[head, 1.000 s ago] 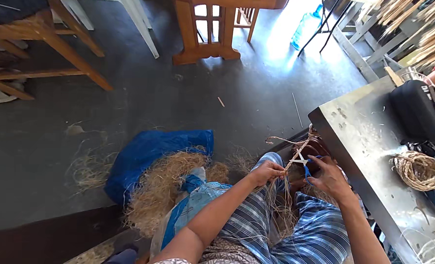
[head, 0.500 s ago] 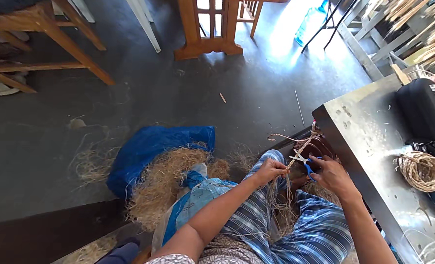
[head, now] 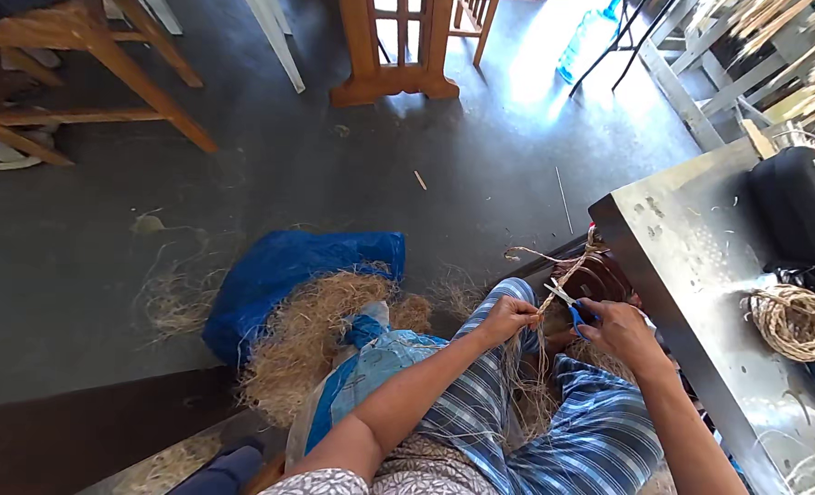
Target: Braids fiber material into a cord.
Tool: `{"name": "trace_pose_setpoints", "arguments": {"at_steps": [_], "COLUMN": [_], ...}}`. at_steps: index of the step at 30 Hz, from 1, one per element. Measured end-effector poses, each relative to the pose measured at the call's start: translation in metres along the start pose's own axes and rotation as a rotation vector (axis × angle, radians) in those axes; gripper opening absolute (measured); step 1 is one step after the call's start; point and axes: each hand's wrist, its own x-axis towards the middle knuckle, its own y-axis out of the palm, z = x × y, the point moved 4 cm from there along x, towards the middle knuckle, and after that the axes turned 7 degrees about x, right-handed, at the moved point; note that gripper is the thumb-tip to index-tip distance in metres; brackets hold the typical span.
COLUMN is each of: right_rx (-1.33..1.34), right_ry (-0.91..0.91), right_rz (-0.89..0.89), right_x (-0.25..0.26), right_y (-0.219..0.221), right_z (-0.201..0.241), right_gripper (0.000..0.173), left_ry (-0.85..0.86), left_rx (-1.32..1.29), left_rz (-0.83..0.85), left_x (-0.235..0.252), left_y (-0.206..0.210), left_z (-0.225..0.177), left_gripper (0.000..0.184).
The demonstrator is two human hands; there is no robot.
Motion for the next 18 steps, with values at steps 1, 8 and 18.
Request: {"name": "trace_pose_setpoints", "arguments": {"at_steps": [1,8,18], "right_rx": [0.001,-0.003,0.033], "right_ry": [-0.006,-0.014,-0.064], "right_rz": [0.003,0.025,-0.073], "right_x": [0.0,0.002,-0.009], "right_y": [0.0,-0.002,-0.009], "right_z": [0.0,0.005,0.007], "right_gripper": [0.045,0.035,0.028], "left_ry": [0.008,0.061,0.035], "left_rx": [-0.001,0.051,0.087], "left_rz": [-0.008,-0.067,-0.08], "left_x": [0.0,-0.002,-0.003], "left_y": [0.0,0.003,0.003], "left_z": [0.0,0.001,-0.001], "left_gripper": [0.014,0.014,0.014]}}
